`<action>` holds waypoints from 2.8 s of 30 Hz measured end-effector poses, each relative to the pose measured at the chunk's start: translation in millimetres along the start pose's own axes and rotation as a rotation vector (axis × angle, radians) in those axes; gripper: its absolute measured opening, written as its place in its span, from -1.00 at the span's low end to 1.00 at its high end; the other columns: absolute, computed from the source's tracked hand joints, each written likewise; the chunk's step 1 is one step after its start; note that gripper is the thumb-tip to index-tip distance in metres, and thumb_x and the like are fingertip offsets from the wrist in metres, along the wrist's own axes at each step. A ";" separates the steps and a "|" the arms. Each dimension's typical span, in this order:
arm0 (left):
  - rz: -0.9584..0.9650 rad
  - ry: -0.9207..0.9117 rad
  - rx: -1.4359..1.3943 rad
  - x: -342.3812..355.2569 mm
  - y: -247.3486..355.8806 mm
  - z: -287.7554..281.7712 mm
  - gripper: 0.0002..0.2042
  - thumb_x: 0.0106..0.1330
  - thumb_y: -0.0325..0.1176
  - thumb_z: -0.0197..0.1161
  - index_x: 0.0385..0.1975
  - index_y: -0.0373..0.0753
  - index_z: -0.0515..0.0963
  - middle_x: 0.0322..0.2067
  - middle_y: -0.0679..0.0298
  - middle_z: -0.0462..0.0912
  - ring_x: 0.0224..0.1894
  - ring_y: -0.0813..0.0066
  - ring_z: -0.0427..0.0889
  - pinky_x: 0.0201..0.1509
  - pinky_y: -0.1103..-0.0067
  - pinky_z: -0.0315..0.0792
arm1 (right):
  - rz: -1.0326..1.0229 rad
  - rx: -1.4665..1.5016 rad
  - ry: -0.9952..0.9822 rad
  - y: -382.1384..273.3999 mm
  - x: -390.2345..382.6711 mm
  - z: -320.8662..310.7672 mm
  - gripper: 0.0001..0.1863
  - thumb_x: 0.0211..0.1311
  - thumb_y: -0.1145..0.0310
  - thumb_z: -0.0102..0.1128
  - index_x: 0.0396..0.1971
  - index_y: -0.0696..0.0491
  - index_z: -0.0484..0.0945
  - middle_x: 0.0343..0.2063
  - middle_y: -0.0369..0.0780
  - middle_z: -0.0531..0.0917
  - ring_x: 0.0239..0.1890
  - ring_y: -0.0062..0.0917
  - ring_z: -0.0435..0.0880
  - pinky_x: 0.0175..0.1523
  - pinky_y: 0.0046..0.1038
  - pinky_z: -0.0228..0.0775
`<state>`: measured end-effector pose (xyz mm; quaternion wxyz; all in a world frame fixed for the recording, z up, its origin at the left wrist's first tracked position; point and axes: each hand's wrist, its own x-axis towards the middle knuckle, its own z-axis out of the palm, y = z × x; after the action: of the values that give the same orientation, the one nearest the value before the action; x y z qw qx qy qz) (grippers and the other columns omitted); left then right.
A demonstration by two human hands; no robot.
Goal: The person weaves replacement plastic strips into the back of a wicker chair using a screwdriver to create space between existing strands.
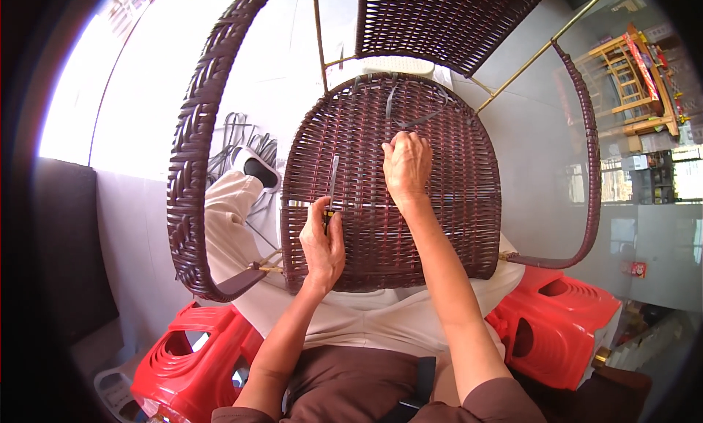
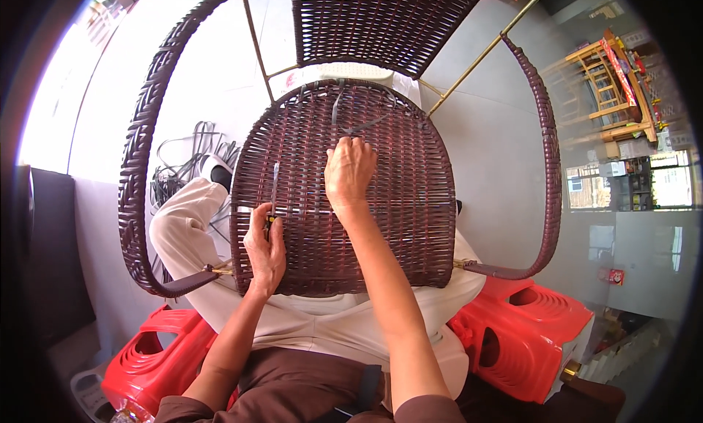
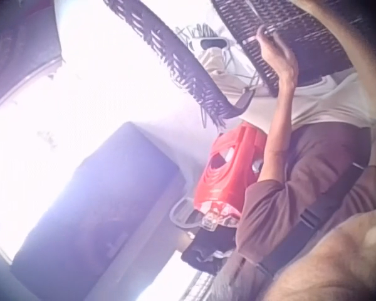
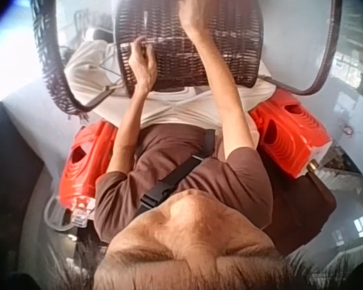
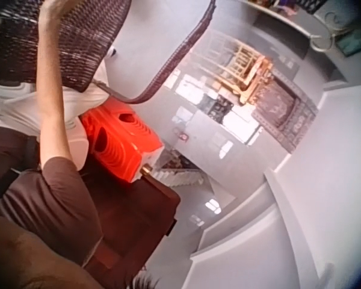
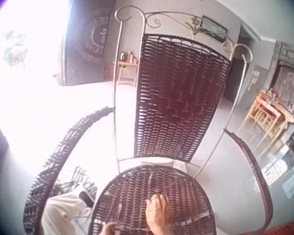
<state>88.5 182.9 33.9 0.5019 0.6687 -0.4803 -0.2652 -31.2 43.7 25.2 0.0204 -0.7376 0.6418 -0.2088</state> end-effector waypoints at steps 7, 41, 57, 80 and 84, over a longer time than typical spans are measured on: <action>0.021 -0.024 0.014 1.0 2.6 -2.7 -0.79 0.21 -0.52 0.01 -0.15 -0.38 0.33 -0.57 0.04 0.40 -0.62 0.23 0.38 -0.50 0.46 0.30 | -0.138 -0.285 -0.133 -6.3 6.1 -5.3 -0.87 0.06 0.48 0.04 -0.42 0.22 0.49 -0.41 -0.09 0.55 -0.32 -0.39 0.48 -0.13 -0.39 0.35; 0.103 -0.348 0.348 -9.6 32.6 22.2 -0.79 0.00 -0.47 0.20 -0.35 -0.30 0.40 -0.45 0.11 0.43 -0.37 0.14 0.47 -0.33 0.34 0.38 | 0.243 0.643 0.142 17.7 -78.5 -47.8 -0.92 0.10 0.48 0.15 -0.41 0.16 0.54 -0.56 -0.26 0.51 -0.64 -0.63 0.43 -0.53 -0.59 0.28; -0.044 -0.415 -0.162 13.2 49.7 63.7 -0.81 0.01 -0.60 0.16 -0.33 -0.36 0.48 -0.47 0.13 0.56 -0.51 0.36 0.58 -0.44 0.54 0.47 | 0.425 0.888 -0.023 7.4 -89.2 -59.0 -0.91 0.21 0.49 -0.06 -0.37 0.20 0.39 -0.49 -0.06 0.54 -0.46 -0.30 0.54 -0.34 -0.38 0.33; 0.370 -0.025 0.314 84.2 0.9 78.6 -0.88 0.03 -0.51 0.21 -0.40 -0.29 0.54 -0.40 0.20 0.43 -0.30 0.25 0.41 -0.17 0.42 0.30 | -0.027 0.082 -0.179 47.4 -7.2 -69.6 -0.81 -0.03 0.40 0.18 -0.76 0.07 0.48 -0.73 -0.23 0.48 -0.70 -0.44 0.50 -0.58 -0.41 0.32; 0.355 -0.026 0.308 83.5 3.1 78.2 -0.87 0.03 -0.50 0.21 -0.40 -0.30 0.54 -0.40 0.21 0.43 -0.29 0.26 0.41 -0.16 0.42 0.30 | 0.001 0.063 -0.256 46.4 -0.6 -69.4 -0.79 -0.07 0.44 0.12 -0.83 0.05 0.46 -0.82 -0.21 0.50 -0.75 -0.45 0.52 -0.66 -0.43 0.33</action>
<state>55.2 74.4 19.6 0.4266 0.6387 -0.6317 -0.1050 -98.0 52.7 74.5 0.1253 -0.7570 0.6274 -0.1327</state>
